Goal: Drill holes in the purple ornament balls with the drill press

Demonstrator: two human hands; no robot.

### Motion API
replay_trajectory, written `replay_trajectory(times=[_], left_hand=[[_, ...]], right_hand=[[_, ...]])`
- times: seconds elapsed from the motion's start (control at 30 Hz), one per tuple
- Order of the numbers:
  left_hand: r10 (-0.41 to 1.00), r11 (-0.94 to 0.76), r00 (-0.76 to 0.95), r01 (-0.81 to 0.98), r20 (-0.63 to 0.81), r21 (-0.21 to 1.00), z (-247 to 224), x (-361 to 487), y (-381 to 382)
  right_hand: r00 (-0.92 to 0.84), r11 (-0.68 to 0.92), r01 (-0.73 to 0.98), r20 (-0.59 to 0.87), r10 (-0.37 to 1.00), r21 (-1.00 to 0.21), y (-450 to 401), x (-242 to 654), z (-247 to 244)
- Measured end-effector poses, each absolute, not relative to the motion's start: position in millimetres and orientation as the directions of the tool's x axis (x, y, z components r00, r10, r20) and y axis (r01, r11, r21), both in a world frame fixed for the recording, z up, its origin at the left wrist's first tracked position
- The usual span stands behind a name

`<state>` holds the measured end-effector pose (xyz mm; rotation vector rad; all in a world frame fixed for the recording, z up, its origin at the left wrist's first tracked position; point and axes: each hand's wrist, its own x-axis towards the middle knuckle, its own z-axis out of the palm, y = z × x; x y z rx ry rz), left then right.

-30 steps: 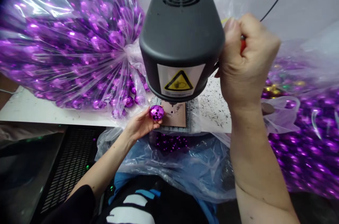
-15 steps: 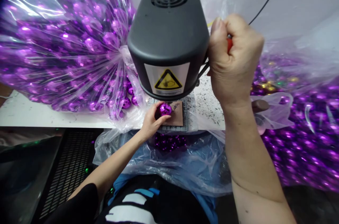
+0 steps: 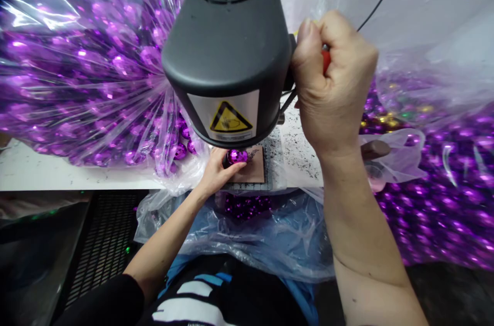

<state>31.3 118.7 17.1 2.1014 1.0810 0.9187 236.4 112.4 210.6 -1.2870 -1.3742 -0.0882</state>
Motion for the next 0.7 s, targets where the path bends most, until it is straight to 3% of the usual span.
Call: replay_trajectory(times=[0.3, 0.7], left_hand=[[0.905, -0.400, 0.343, 0.484, 0.252, 0.778, 10, 27, 127], [0.809, -0.567, 0.474, 0.478, 0.346, 0.671, 14, 36, 115]], right_hand=[[0.276, 0.379, 0.714, 0.734, 0.620, -0.589, 112, 237, 210], [0.281, 0.388, 0.704, 0.736, 0.616, -0.594, 112, 237, 210]])
